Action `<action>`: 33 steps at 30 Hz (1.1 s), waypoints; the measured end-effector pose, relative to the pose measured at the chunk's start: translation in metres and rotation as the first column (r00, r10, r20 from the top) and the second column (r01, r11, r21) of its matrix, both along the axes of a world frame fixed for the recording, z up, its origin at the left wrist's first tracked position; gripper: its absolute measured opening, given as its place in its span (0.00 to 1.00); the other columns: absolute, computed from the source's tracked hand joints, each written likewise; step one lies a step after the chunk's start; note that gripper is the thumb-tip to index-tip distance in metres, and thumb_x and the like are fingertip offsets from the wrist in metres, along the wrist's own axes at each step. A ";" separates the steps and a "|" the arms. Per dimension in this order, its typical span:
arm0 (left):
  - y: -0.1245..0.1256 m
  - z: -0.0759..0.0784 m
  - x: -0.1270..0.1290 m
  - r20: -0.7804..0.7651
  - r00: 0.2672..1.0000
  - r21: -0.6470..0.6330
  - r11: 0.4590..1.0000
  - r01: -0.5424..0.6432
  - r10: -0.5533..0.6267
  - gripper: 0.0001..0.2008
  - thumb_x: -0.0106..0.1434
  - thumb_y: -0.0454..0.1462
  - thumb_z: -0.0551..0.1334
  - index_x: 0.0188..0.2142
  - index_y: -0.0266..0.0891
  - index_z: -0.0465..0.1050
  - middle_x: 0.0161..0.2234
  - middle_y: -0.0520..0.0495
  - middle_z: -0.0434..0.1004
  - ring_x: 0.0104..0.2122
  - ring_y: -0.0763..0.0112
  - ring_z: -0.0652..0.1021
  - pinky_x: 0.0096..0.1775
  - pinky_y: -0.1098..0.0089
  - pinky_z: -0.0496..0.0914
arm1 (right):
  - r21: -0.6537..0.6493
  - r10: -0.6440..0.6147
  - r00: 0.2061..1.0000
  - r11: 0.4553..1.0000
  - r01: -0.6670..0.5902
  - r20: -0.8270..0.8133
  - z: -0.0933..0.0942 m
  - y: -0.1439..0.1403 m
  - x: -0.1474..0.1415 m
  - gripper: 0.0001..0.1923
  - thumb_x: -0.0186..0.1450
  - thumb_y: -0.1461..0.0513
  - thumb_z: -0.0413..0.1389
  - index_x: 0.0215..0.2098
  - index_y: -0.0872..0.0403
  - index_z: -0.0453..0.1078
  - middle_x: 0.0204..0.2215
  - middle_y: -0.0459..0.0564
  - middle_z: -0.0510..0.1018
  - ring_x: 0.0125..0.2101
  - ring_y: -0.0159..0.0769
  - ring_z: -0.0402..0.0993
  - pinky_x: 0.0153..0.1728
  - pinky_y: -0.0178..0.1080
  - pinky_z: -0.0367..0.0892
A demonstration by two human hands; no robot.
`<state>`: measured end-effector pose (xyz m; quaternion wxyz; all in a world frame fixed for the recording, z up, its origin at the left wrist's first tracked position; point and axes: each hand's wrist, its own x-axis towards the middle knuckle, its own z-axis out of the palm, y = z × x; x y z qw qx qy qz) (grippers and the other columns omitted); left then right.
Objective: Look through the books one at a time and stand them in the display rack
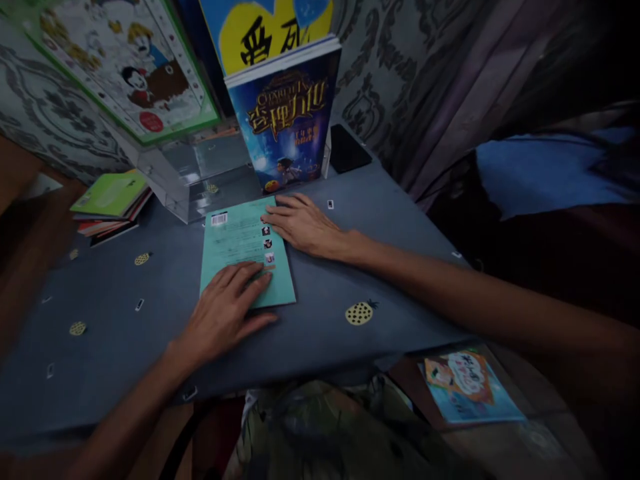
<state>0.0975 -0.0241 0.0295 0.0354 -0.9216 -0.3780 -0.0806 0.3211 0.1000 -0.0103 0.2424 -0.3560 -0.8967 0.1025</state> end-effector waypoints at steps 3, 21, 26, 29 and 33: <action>-0.004 -0.005 0.006 -0.017 0.999 0.053 0.998 0.031 -0.030 0.21 0.72 0.47 0.56 0.57 0.37 0.69 0.55 0.36 0.75 0.55 0.53 0.74 0.55 0.53 0.72 | -0.007 0.094 0.995 0.995 -0.095 -0.034 0.000 -0.022 0.005 0.18 0.74 0.62 0.48 0.56 0.54 0.74 0.57 0.55 0.77 0.62 0.51 0.64 0.63 0.58 0.55; -0.002 0.003 0.013 -0.001 0.976 0.298 0.931 0.208 -0.218 0.10 0.69 0.33 0.61 0.47 0.30 0.75 0.44 0.38 0.84 0.45 0.58 0.82 0.45 0.62 0.79 | -0.308 0.133 0.862 0.898 -0.313 -0.489 0.012 -0.083 0.026 0.18 0.73 0.63 0.48 0.57 0.55 0.72 0.47 0.53 0.83 0.46 0.36 0.80 0.49 0.40 0.73; -0.001 0.003 0.012 0.021 0.976 0.294 0.934 0.202 -0.217 0.09 0.69 0.32 0.60 0.47 0.30 0.76 0.43 0.39 0.84 0.44 0.59 0.83 0.44 0.62 0.80 | -0.224 0.169 0.871 0.928 -0.298 -0.460 0.013 -0.084 0.025 0.14 0.73 0.62 0.50 0.49 0.56 0.77 0.43 0.53 0.83 0.43 0.37 0.79 0.46 0.41 0.74; -0.001 0.000 0.011 0.029 0.976 0.288 0.937 0.197 -0.214 0.10 0.70 0.34 0.60 0.47 0.31 0.76 0.44 0.38 0.84 0.44 0.58 0.83 0.44 0.61 0.80 | -0.094 0.271 0.883 0.940 -0.329 -0.383 0.010 -0.084 0.026 0.13 0.73 0.62 0.50 0.43 0.56 0.78 0.38 0.52 0.84 0.45 0.39 0.78 0.48 0.43 0.74; -0.003 -0.005 0.012 0.038 0.980 0.316 0.933 0.171 -0.193 0.10 0.69 0.37 0.62 0.47 0.33 0.76 0.44 0.40 0.84 0.44 0.59 0.83 0.44 0.62 0.80 | 0.133 0.381 0.912 0.922 -0.363 -0.150 0.006 -0.090 0.028 0.14 0.74 0.62 0.50 0.42 0.57 0.78 0.42 0.55 0.84 0.50 0.43 0.76 0.51 0.48 0.72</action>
